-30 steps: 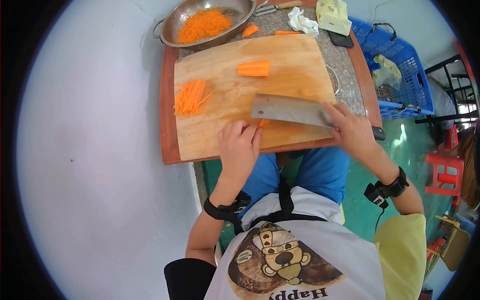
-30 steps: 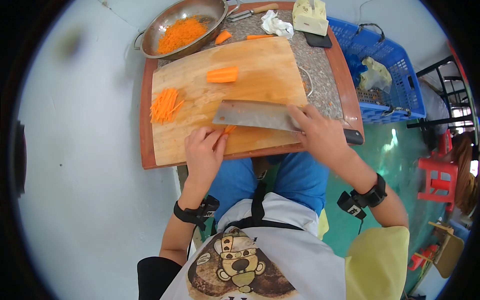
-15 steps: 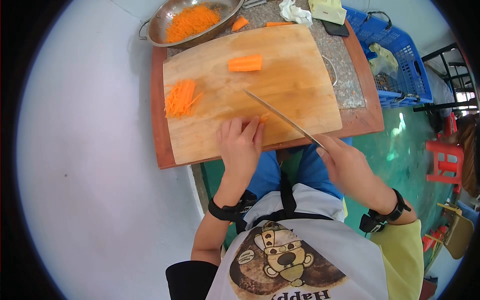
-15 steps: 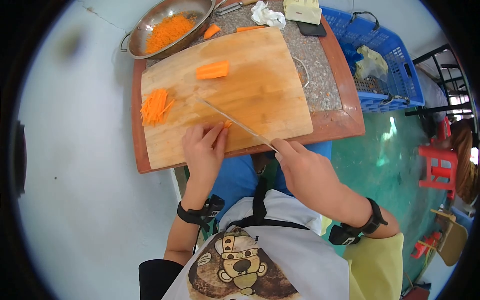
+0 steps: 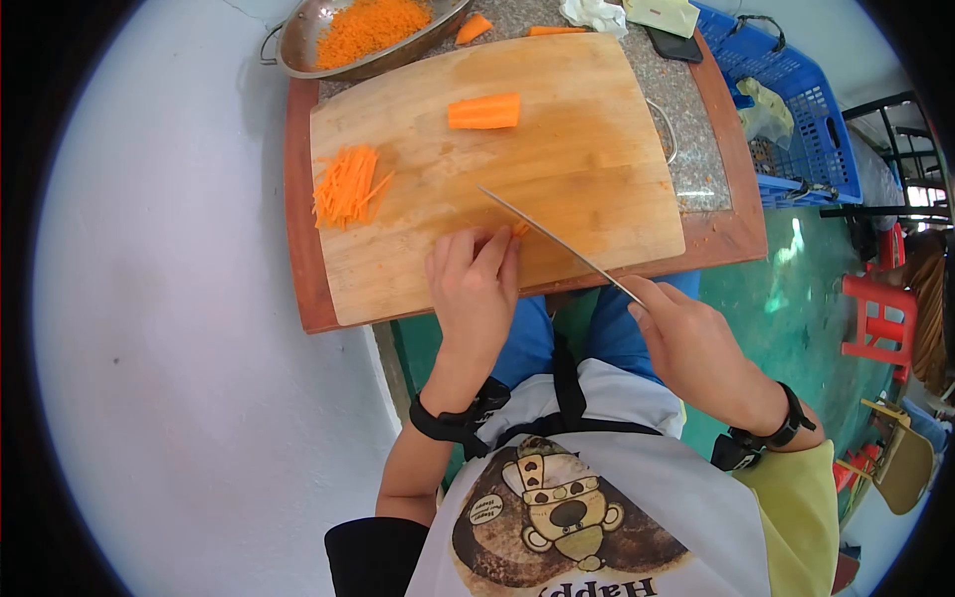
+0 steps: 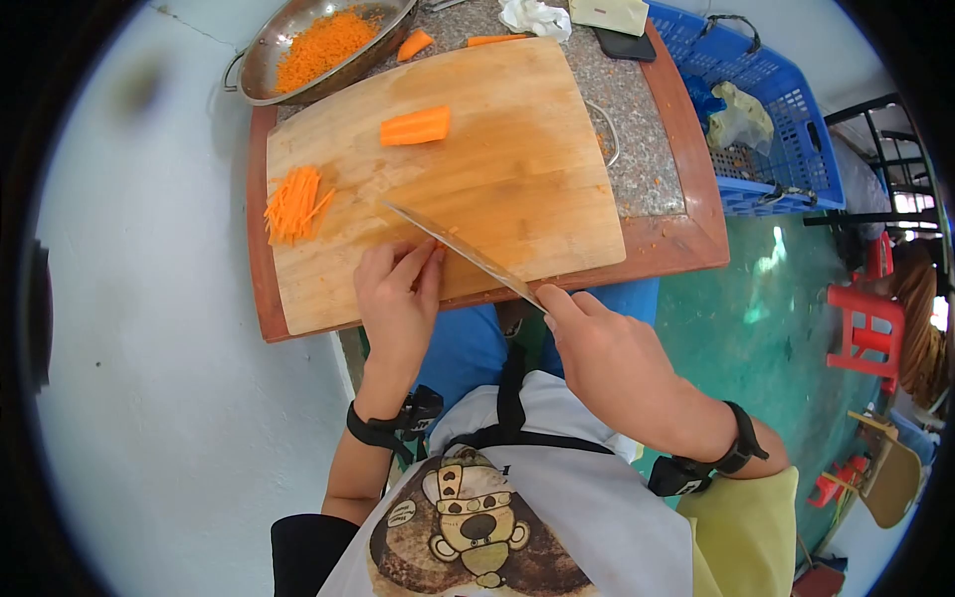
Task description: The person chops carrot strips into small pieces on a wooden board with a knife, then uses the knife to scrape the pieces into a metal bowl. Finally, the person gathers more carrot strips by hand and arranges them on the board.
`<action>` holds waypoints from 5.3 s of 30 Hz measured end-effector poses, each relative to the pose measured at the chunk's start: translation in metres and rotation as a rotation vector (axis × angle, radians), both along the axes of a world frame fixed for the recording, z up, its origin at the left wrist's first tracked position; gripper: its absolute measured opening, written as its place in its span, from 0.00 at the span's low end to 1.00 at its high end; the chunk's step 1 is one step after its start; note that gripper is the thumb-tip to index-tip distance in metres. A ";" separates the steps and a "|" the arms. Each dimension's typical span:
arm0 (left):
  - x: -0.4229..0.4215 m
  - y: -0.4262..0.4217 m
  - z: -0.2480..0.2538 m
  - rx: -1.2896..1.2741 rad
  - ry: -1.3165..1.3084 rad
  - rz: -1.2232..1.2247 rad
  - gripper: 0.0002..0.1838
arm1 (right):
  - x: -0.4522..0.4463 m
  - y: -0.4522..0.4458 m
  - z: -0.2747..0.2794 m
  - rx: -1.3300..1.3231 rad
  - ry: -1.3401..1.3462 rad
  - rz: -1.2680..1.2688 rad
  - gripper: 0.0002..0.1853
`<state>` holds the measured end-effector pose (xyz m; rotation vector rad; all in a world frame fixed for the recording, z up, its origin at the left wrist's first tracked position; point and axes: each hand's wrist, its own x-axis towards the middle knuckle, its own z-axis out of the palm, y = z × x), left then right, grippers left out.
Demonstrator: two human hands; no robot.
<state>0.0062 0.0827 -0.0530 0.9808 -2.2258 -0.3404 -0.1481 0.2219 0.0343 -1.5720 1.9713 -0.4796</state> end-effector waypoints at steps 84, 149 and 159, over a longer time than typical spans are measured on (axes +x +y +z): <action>0.004 0.010 0.000 0.049 -0.041 0.113 0.07 | 0.003 -0.010 0.016 0.042 0.102 0.074 0.07; 0.002 0.010 0.003 0.055 -0.033 0.122 0.04 | 0.006 -0.021 0.003 0.068 0.143 0.122 0.06; 0.002 0.010 0.001 0.066 -0.001 0.107 0.05 | 0.004 -0.032 0.008 0.072 0.076 0.066 0.06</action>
